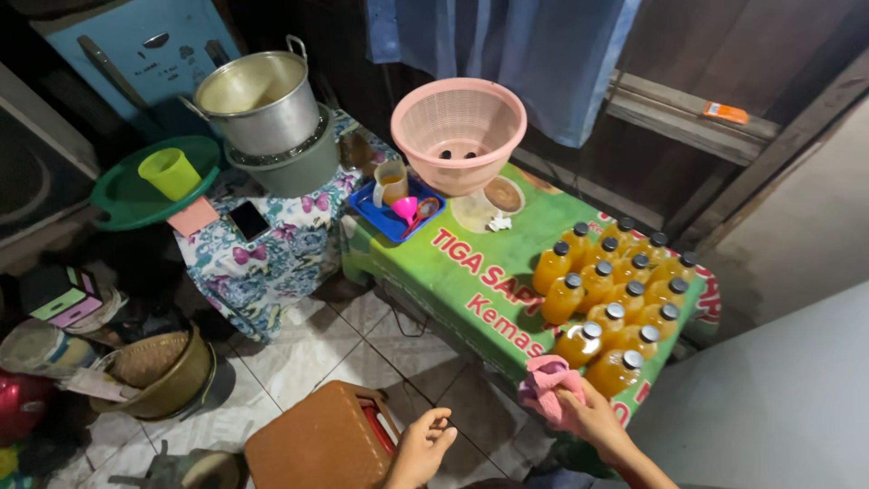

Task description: The person repeatedly picks up black bottle caps from a pink colander and screws them onto plastic bottles filled with orange liquid. After capping several bottles, the person uses a pink cloth to wipe the tops of the capped bottles.

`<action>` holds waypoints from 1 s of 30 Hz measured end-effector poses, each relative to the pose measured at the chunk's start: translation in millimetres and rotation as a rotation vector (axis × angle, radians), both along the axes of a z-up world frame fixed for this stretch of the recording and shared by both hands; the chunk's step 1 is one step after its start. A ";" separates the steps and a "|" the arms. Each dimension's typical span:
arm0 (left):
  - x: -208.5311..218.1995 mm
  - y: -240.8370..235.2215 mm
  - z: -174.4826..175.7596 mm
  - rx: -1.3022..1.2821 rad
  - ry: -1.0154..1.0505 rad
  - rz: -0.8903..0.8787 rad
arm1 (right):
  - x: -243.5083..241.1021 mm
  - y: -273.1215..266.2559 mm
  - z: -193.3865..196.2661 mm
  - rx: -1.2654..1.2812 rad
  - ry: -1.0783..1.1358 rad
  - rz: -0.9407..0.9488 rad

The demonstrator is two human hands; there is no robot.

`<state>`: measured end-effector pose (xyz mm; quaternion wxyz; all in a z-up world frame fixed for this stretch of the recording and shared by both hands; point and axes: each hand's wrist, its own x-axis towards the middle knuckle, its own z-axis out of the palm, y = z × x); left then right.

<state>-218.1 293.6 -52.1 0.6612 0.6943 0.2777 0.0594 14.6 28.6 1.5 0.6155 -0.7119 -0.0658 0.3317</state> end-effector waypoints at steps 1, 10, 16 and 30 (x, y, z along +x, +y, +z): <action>-2.0 12.4 -1.5 0.017 0.031 -0.002 | 0.0 12.7 -1.6 -0.002 0.105 -0.013; 1.2 89.4 4.6 0.039 0.089 0.000 | 27.6 124.3 -14.6 0.099 0.405 -0.210; 24.8 109.4 -24.4 -0.033 0.069 0.029 | 106.1 162.3 -61.5 0.114 0.281 -0.258; 170.1 186.1 -6.0 -0.004 0.056 0.090 | 226.2 279.1 -105.7 -0.205 0.049 -0.111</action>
